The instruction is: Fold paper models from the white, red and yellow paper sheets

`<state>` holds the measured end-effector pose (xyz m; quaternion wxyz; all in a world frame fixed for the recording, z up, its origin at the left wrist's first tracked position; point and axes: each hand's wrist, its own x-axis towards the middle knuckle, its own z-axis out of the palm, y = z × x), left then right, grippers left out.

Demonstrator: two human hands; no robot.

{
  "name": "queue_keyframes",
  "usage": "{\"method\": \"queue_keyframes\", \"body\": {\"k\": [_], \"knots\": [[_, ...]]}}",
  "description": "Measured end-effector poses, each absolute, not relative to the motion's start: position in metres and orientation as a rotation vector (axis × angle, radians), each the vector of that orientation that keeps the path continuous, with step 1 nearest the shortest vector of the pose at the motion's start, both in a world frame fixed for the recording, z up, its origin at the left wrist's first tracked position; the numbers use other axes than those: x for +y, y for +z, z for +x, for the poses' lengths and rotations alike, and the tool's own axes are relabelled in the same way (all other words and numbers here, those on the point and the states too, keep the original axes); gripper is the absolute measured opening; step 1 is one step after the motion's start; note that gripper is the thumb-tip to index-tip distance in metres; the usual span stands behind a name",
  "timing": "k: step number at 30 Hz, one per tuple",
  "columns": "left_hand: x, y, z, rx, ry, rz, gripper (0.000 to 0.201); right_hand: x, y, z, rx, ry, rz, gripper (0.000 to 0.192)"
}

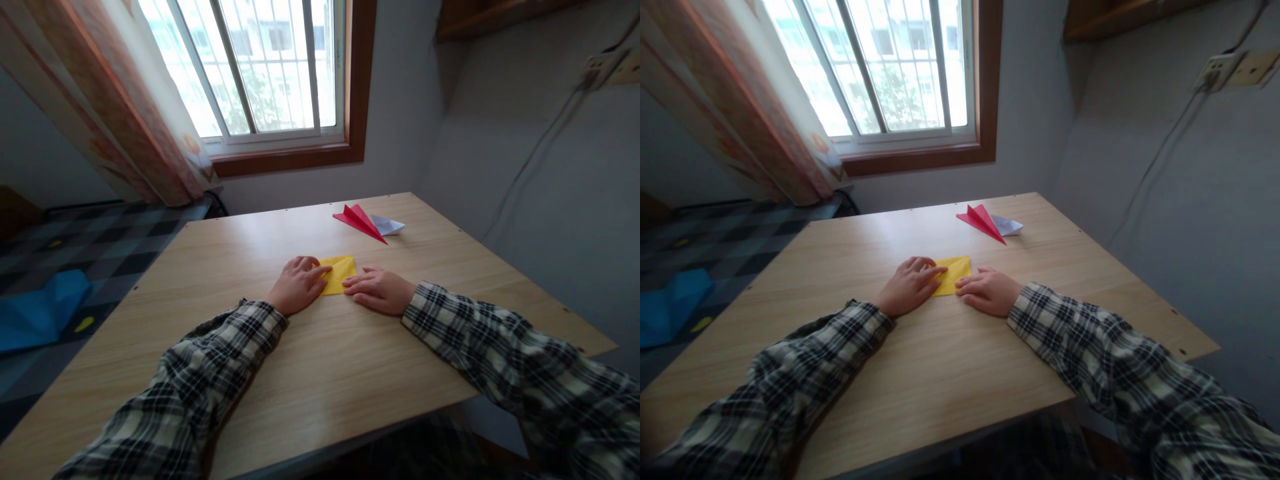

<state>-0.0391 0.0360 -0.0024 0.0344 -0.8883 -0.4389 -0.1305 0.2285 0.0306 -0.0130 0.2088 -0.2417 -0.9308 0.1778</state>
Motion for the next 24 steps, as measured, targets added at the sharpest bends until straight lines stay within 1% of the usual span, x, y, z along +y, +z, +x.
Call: {"method": "queue_keyframes", "body": {"k": [6, 18, 24], "knots": [[0.039, -0.009, -0.043, -1.434, -0.261, -2.736, 0.047, 0.035, -0.017, 0.233, -2.543, 0.555, -0.64, 0.026], [0.041, -0.012, -0.044, -1.549, -0.315, -2.798, 0.06, 0.038, -0.014, 0.247, -2.49, 0.485, -0.705, 0.028], [0.042, -0.013, -0.044, -1.587, -0.32, -2.769, 0.066, 0.039, -0.013, 0.25, -2.494, 0.371, -0.722, 0.025]]}}
